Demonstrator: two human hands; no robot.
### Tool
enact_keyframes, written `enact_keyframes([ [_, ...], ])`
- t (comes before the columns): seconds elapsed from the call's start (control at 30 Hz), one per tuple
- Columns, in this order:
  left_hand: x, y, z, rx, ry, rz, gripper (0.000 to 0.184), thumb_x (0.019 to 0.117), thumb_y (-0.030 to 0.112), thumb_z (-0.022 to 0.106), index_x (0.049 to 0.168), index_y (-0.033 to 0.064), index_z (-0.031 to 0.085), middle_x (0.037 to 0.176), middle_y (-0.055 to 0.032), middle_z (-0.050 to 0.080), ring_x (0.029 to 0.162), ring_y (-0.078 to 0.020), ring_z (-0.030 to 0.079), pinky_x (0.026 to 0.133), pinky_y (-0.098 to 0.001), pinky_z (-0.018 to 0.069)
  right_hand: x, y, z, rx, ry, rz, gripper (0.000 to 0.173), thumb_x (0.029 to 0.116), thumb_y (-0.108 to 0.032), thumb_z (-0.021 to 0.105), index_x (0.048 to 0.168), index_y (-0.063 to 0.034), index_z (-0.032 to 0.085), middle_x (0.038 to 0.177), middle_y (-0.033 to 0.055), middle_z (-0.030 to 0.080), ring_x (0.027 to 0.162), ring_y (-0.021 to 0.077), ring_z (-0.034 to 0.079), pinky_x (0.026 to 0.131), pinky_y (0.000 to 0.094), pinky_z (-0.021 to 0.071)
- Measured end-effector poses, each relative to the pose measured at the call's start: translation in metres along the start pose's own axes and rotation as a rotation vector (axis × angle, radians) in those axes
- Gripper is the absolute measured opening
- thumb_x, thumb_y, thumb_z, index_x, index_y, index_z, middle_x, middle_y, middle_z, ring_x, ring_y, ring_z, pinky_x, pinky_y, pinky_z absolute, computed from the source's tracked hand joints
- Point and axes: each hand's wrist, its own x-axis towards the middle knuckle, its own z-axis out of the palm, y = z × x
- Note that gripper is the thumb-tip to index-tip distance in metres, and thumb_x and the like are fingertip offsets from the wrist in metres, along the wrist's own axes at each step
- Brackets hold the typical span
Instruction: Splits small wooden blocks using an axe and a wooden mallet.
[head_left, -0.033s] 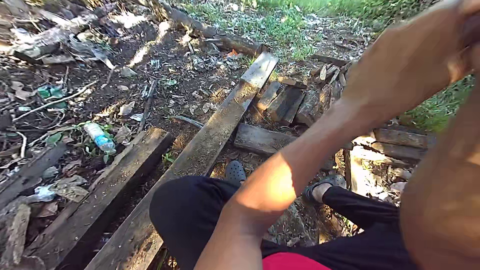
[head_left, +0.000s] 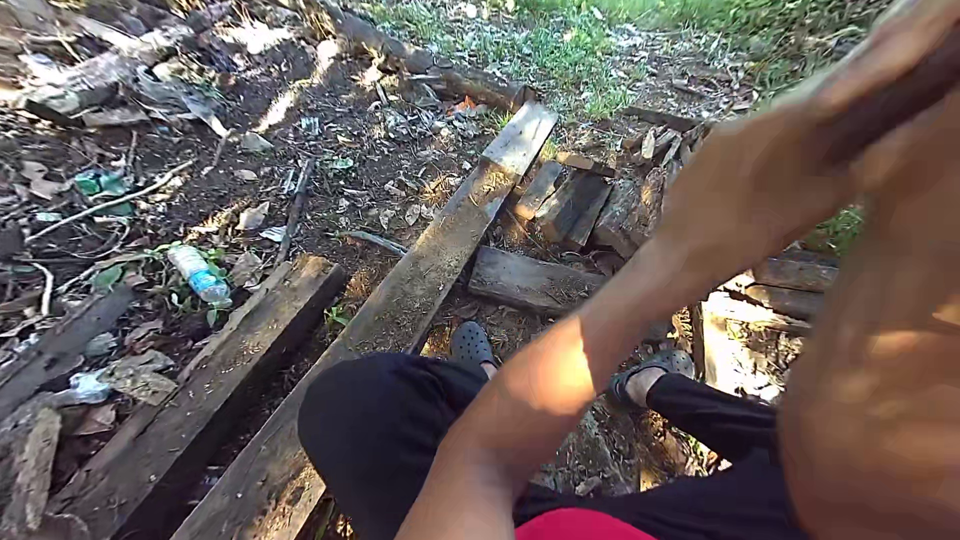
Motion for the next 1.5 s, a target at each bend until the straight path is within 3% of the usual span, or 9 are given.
enact_keyframes([
  [0.03,-0.054,-0.004,-0.011,-0.045,-0.104,-0.248,0.047,0.0912,0.028,0.075,0.132,0.0072,0.065,0.093,-0.0043,0.074,0.079,-0.0174,0.071,0.067,-0.0426,0.0610,-0.017,0.032,0.029,-0.073,0.024,0.156,0.035,0.1107,-0.043,0.038,0.119,-0.0161,0.059,0.097,-0.0080,0.062,0.085,0.0003,0.062,0.075,0.0209,0.0546],
  [0.1,-0.176,-0.067,0.015,-0.120,-0.095,-0.697,0.041,0.0898,0.024,0.075,0.127,0.0100,0.066,0.090,-0.0105,0.072,0.078,-0.0247,0.071,0.069,-0.0498,0.0603,-0.059,0.104,0.081,-0.107,-0.022,0.538,0.064,0.1044,-0.067,0.029,0.096,-0.0107,0.057,0.062,-0.0008,0.053,0.047,0.0110,0.053,0.043,0.0331,0.0497],
  [0.23,-0.274,-0.144,0.041,-0.101,-0.094,-1.458,0.034,0.0874,0.025,0.077,0.106,-0.0017,0.067,0.087,-0.0191,0.068,0.073,-0.0313,0.068,0.067,-0.0527,0.0567,-0.134,0.271,0.128,-0.255,-0.105,1.050,0.077,0.1020,-0.072,0.027,0.097,-0.0013,0.057,0.058,0.0074,0.053,0.041,0.0206,0.053,0.042,0.0399,0.0522],
  [0.5,-0.254,-0.111,0.033,-0.227,0.064,-1.384,0.024,0.0866,0.023,0.076,0.090,0.0035,0.062,0.066,-0.0104,0.062,0.049,-0.0226,0.061,0.046,-0.0425,0.0525,-0.113,0.238,0.124,-0.147,-0.142,1.042,0.071,0.1041,-0.068,0.029,0.107,-0.0039,0.058,0.063,0.0065,0.055,0.044,0.0187,0.054,0.042,0.0370,0.0527],
  [0.67,-0.199,-0.082,0.007,-0.187,0.001,-0.917,0.026,0.0864,0.021,0.076,0.105,0.0047,0.069,0.075,-0.0073,0.067,0.067,-0.0191,0.066,0.064,-0.0420,0.0566,-0.072,0.157,0.109,-0.104,-0.089,0.776,0.078,0.0964,-0.081,0.026,0.104,-0.0108,0.059,0.060,0.0026,0.052,0.043,0.0165,0.052,0.043,0.0368,0.0524],
  [0.83,-0.129,-0.081,-0.015,-0.103,-0.025,-0.510,0.022,0.0899,0.025,0.076,0.096,0.0076,0.064,0.070,-0.0103,0.062,0.056,-0.0254,0.061,0.047,-0.0463,0.0512,0.013,0.105,0.116,-0.016,0.066,0.299,0.071,0.1024,-0.072,0.017,0.087,-0.0119,0.053,0.052,-0.0027,0.050,0.038,0.0151,0.051,0.036,0.0382,0.0522],
  [0.97,-0.162,-0.110,0.004,-0.141,-0.033,-0.604,0.051,0.0880,0.025,0.077,0.135,0.0123,0.063,0.089,-0.0099,0.071,0.073,-0.0246,0.068,0.059,-0.0488,0.0586,-0.033,0.126,0.112,-0.043,-0.031,0.435,0.073,0.0994,-0.076,0.018,0.095,-0.0126,0.053,0.055,0.0036,0.049,0.038,0.0177,0.049,0.036,0.0365,0.0481],
  [1.13,-0.315,-0.144,0.064,-0.167,-0.014,-1.424,0.039,0.0913,0.027,0.075,0.113,-0.0039,0.064,0.088,-0.0190,0.069,0.076,-0.0307,0.068,0.070,-0.0519,0.0576,-0.170,0.282,0.112,-0.313,-0.228,1.036,0.078,0.1029,-0.071,0.023,0.095,-0.0022,0.060,0.060,0.0078,0.055,0.045,0.0221,0.055,0.047,0.0429,0.0535],
  [1.5,-0.239,-0.098,0.046,-0.143,0.010,-0.991,0.023,0.0812,0.026,0.078,0.087,0.0068,0.067,0.068,-0.0029,0.065,0.060,-0.0151,0.064,0.058,-0.0390,0.0554,-0.094,0.189,0.094,-0.090,0.038,0.803,0.066,0.1067,-0.063,0.027,0.094,-0.0051,0.057,0.055,0.0040,0.051,0.038,0.0183,0.051,0.037,0.0373,0.0508],
])
